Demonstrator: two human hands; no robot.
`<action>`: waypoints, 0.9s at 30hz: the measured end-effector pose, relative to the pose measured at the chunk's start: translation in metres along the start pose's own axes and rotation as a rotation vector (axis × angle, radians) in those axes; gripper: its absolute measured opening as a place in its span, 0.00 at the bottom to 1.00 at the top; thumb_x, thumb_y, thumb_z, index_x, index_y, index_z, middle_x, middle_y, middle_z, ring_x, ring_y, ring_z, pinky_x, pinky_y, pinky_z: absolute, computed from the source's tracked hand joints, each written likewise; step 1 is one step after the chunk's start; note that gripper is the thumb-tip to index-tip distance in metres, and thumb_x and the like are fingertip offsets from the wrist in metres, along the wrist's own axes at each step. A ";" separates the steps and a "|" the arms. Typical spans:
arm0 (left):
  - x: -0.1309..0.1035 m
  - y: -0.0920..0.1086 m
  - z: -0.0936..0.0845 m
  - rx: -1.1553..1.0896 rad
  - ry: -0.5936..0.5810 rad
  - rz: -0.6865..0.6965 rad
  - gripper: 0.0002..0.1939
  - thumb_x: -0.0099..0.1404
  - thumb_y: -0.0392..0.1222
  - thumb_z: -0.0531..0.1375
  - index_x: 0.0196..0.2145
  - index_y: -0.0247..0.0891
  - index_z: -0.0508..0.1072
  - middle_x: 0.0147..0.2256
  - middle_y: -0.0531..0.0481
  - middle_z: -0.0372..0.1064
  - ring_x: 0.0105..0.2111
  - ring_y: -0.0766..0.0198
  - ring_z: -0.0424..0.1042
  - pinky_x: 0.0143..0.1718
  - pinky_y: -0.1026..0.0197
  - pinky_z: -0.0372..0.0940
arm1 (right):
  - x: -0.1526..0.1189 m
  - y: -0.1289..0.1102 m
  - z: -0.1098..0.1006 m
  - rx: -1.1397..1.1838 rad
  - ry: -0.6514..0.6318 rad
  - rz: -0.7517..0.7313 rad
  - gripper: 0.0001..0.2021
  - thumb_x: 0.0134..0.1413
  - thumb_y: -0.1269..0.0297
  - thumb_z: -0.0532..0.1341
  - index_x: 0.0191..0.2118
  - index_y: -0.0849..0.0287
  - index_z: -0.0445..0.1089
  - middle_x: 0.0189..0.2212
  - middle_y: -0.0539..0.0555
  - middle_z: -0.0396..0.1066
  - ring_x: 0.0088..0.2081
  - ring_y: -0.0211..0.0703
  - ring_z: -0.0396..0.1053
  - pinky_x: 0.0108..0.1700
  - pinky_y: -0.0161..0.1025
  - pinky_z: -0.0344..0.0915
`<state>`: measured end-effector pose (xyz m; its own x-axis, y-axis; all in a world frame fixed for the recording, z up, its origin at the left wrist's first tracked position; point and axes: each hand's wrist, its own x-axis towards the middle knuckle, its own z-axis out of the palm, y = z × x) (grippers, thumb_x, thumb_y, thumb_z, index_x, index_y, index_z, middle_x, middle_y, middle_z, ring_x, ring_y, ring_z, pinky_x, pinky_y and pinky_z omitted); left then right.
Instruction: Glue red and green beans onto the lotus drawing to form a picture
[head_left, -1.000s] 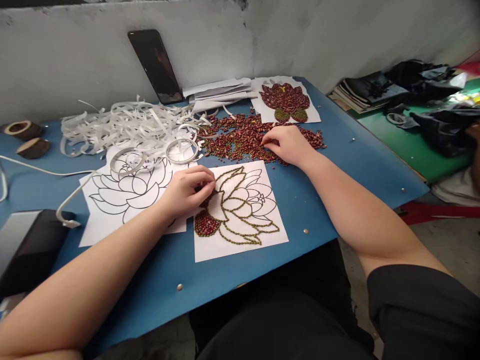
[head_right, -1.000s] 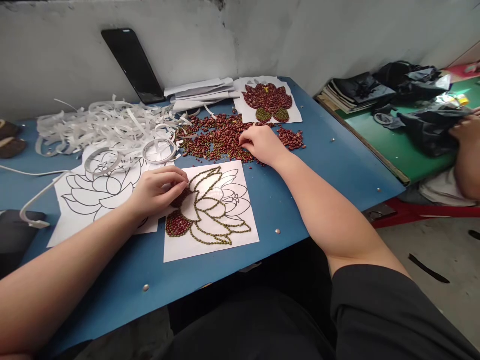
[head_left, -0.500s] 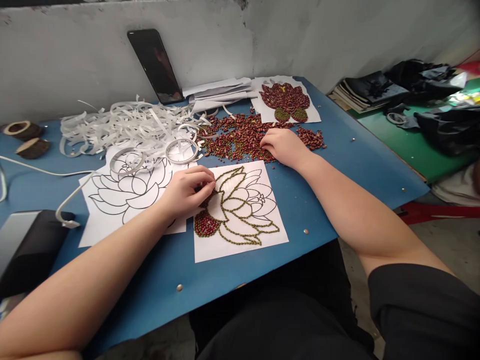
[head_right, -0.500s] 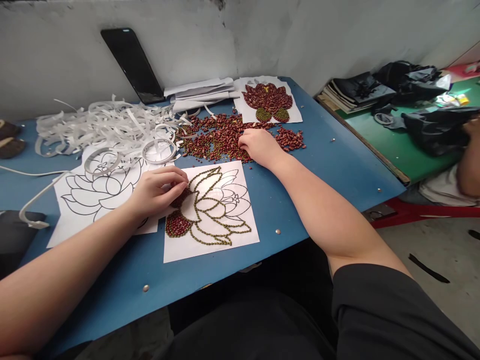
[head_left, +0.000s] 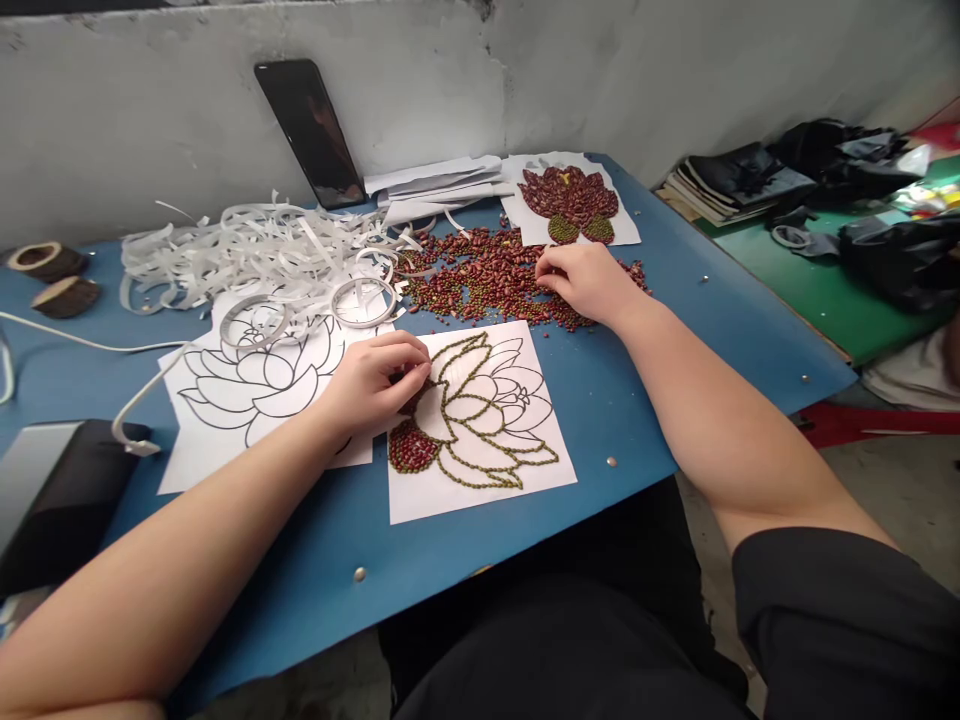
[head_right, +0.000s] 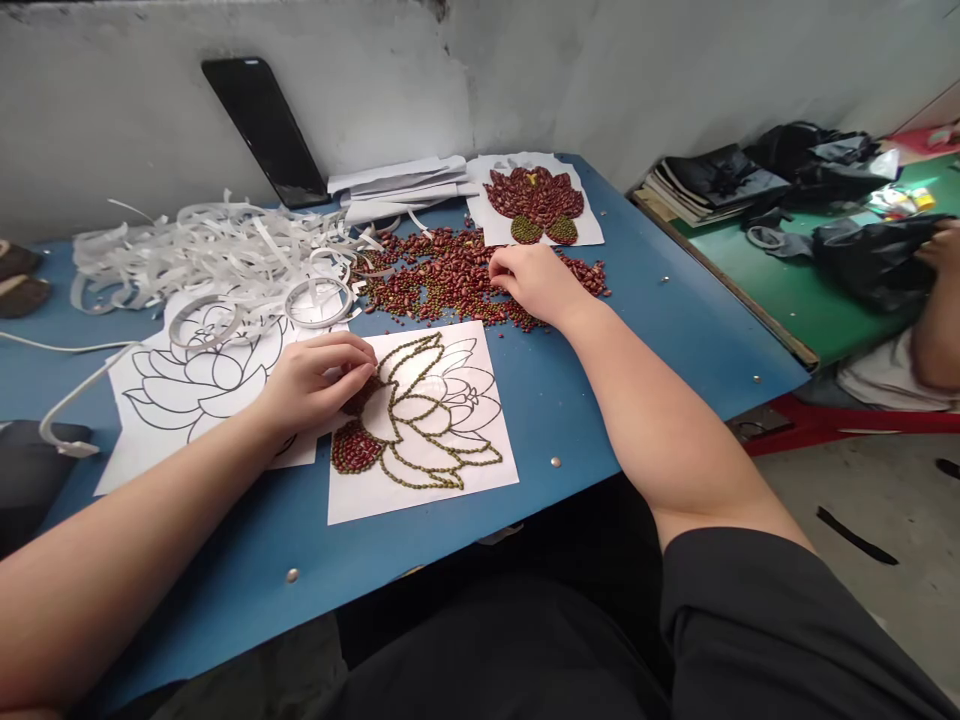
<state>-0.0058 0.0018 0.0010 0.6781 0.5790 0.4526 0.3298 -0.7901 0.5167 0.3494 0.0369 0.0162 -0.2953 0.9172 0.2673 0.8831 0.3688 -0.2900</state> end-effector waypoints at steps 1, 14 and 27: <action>0.000 0.000 0.000 0.000 -0.002 -0.002 0.10 0.70 0.37 0.58 0.30 0.38 0.75 0.35 0.49 0.77 0.33 0.65 0.76 0.37 0.63 0.69 | -0.001 0.000 -0.002 0.012 -0.010 0.000 0.08 0.63 0.67 0.61 0.38 0.56 0.79 0.39 0.57 0.81 0.41 0.52 0.76 0.48 0.49 0.67; 0.001 0.002 -0.001 -0.013 -0.015 -0.066 0.12 0.70 0.41 0.58 0.29 0.38 0.76 0.35 0.47 0.78 0.33 0.63 0.76 0.37 0.61 0.70 | -0.006 -0.001 -0.013 -0.011 -0.152 -0.132 0.14 0.63 0.70 0.59 0.45 0.53 0.83 0.44 0.53 0.83 0.46 0.51 0.78 0.54 0.50 0.69; 0.000 0.000 0.000 -0.002 -0.016 -0.050 0.11 0.70 0.40 0.58 0.30 0.38 0.76 0.35 0.48 0.78 0.33 0.65 0.75 0.36 0.63 0.69 | 0.000 -0.005 -0.002 -0.128 -0.220 -0.166 0.13 0.63 0.69 0.61 0.41 0.54 0.84 0.40 0.56 0.83 0.42 0.53 0.77 0.50 0.51 0.68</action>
<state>-0.0054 0.0020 0.0014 0.6709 0.6146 0.4149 0.3623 -0.7599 0.5398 0.3458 0.0354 0.0192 -0.4990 0.8617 0.0923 0.8508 0.5074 -0.1368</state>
